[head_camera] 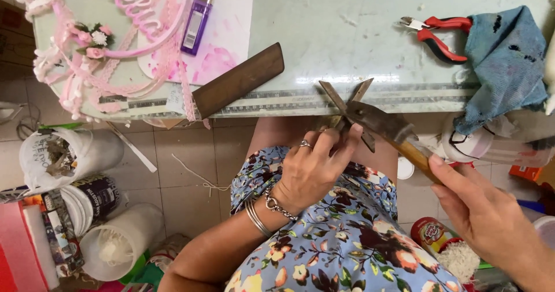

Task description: Assembling a small wooden frame or box using a hammer, nails, and wooden slats on a workbench.

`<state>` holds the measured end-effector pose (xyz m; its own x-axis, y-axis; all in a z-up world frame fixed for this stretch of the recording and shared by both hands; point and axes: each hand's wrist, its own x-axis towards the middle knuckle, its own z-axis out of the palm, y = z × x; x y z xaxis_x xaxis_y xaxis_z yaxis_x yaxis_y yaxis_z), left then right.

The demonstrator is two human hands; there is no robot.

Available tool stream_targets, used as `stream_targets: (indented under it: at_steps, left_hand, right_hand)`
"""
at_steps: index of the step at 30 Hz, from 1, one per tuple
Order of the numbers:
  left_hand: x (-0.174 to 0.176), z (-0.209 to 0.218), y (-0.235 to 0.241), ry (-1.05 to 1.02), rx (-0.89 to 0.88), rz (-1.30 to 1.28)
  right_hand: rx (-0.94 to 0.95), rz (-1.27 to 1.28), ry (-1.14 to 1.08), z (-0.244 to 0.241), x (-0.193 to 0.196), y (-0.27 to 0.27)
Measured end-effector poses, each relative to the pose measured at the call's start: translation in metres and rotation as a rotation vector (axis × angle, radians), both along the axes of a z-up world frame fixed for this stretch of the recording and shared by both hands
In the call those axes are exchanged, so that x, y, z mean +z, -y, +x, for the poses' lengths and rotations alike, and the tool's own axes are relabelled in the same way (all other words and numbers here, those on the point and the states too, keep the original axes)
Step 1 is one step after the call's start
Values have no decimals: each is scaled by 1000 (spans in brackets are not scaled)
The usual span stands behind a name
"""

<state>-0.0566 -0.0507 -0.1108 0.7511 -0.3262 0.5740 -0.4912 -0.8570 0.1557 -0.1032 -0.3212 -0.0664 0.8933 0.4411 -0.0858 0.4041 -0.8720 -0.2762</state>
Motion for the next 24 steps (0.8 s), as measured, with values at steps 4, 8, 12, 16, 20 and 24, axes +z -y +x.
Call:
stream_targets:
  at_steps: [4,8,12,16,20,24]
  left_hand:
    - [3,1,3,36,34,11]
    - [-12,-3,4,-5,11,-82]
    - [-7,-2,7,-4,24,-121]
    - [-9,-5,8,-11,49,-84]
    - [-6,-5,8,-54,29,-60]
    - [-4,-5,8,-61,25,-67]
  right_hand:
    - [-136,-82,-285,14,9,-18]
    - [-78,-67,-245,13,8,-16]
    - [-262,80,-309,14,17,-25]
    - [-71,118,-9,0,9,-10]
    - [-92,-84,-136,4,19,-15]
    - [-95,-174,-94,0,28,-13]
